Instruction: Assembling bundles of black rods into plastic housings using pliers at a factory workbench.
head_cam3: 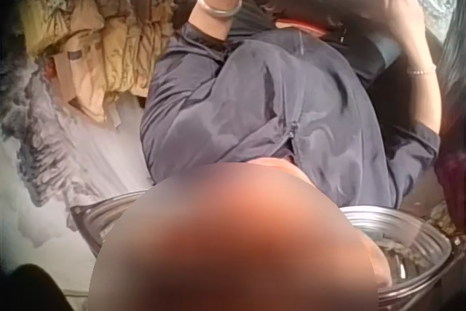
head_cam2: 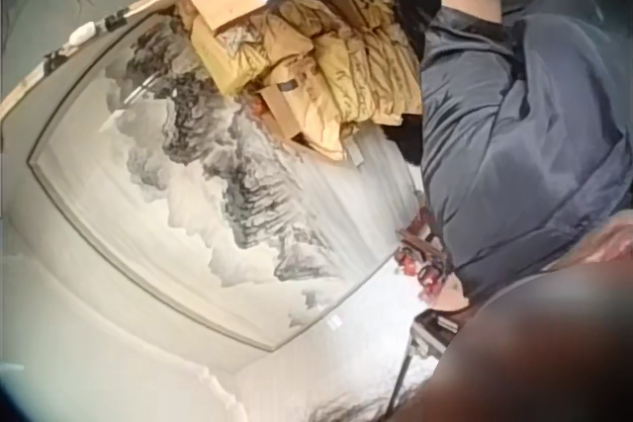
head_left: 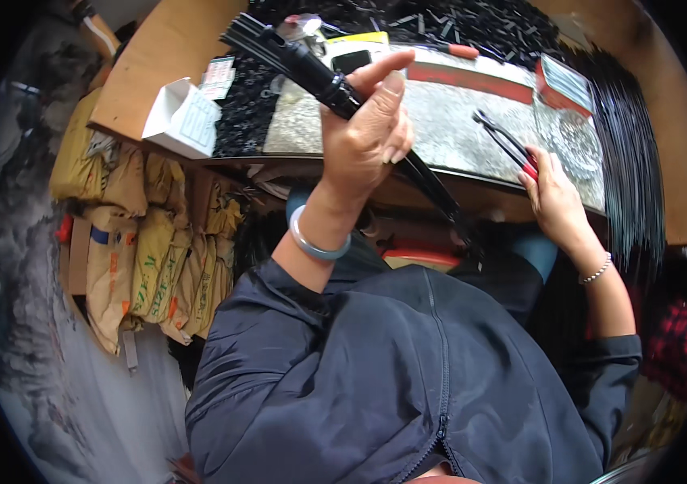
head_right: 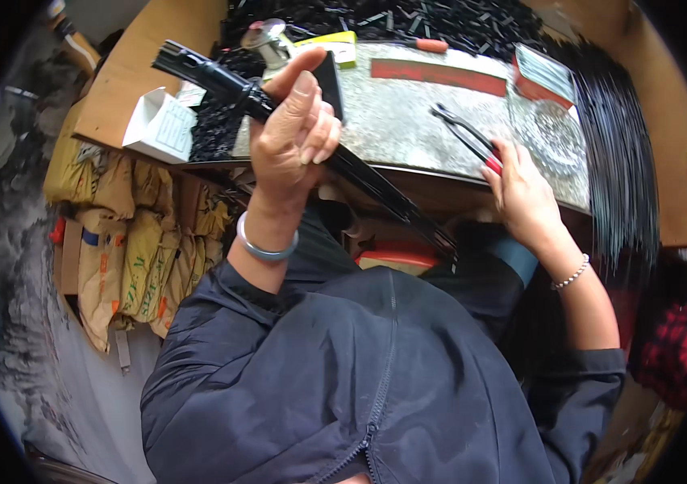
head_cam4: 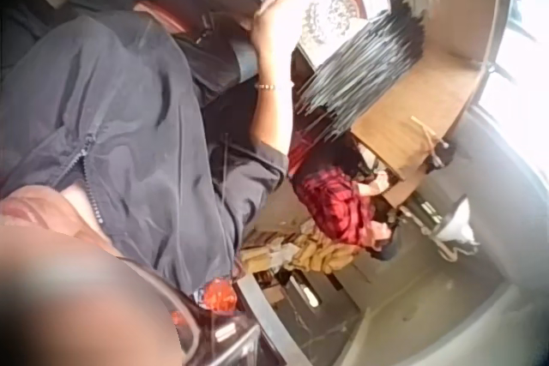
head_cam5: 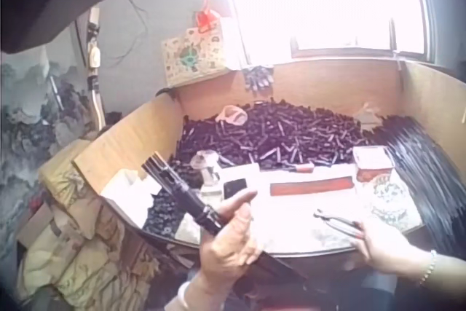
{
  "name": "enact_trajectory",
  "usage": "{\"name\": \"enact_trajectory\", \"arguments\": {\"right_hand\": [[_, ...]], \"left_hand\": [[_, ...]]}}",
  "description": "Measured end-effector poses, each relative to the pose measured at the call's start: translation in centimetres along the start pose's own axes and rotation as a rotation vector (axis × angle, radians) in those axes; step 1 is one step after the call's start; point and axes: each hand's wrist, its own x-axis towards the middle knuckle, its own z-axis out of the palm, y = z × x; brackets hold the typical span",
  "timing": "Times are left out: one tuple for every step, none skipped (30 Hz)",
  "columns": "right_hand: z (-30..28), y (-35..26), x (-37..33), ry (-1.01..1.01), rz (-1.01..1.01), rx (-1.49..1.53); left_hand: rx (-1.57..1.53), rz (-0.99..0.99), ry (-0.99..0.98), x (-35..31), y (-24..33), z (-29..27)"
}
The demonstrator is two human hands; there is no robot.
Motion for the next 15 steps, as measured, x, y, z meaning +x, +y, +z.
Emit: {"name": "enact_trajectory", "arguments": {"right_hand": [[0.5, -0.4, 0.6, -0.075, 0.14, -0.154], [1.1, -0.2, 1.0, -0.071, 0.125, -0.151], [1.9, 0.6, 1.3, -0.062, 0.137, -0.25], [2.5, 1.2, 1.6, -0.051, 0.152, -0.351], [2.8, 1.1, 1.9, -0.022, 0.129, -0.412], [2.8, 0.9, 2.0, -0.02, 0.12, -0.41], [2.7, 0.3, 1.8, 0.14, -0.019, -0.412], [2.2, -0.5, 1.2, 0.299, -0.148, -0.418], [1.0, -3.3, 0.3, 0.247, -0.148, -0.224], [0.1, -5.3, -1.1, 0.157, -0.22, 0.001], [-0.7, -7.5, -2.3, -0.023, -0.339, 0.365], [-0.7, -8.6, -4.7, -0.281, -0.315, 0.544], [-0.9, -9.8, -6.5, -0.581, -0.175, 0.676], [-0.2, -9.9, -7.8, -0.626, -0.1, 0.876], [0.9, -9.4, -8.1, -0.391, -0.096, 1.011]], "left_hand": [[-0.019, -0.011, 0.014, 0.0, 0.2, -0.2], [-0.034, -0.01, 0.032, -0.2, 0.3, -0.2], [0.008, 0.0, 0.02, -0.3, 0.4, -0.2], [0.049, 0.008, 0.007, -0.4, 0.4, -0.2], [0.069, 0.014, 0.018, -0.4, 0.5, -0.3], [0.075, 0.021, 0.022, -0.5, 0.6, -0.4], [0.123, 0.026, 0.057, -0.7, 0.6, -0.4], [0.161, 0.025, 0.085, -0.7, 0.5, -0.3], [0.277, 0.032, 0.141, -0.9, 0.6, -0.4], [0.274, 0.034, 0.14, -1.0, 0.6, -0.3], [0.268, 0.077, 0.196, -1.3, 0.7, -0.3], [0.243, 0.109, 0.236, -1.4, 0.5, 0.0], [-0.001, 0.133, 0.244, -1.7, 0.7, 0.1], [-0.269, 0.112, 0.21, -2.3, 0.7, 0.6], [-0.415, 0.037, 0.213, -3.0, 0.4, 1.3]]}}
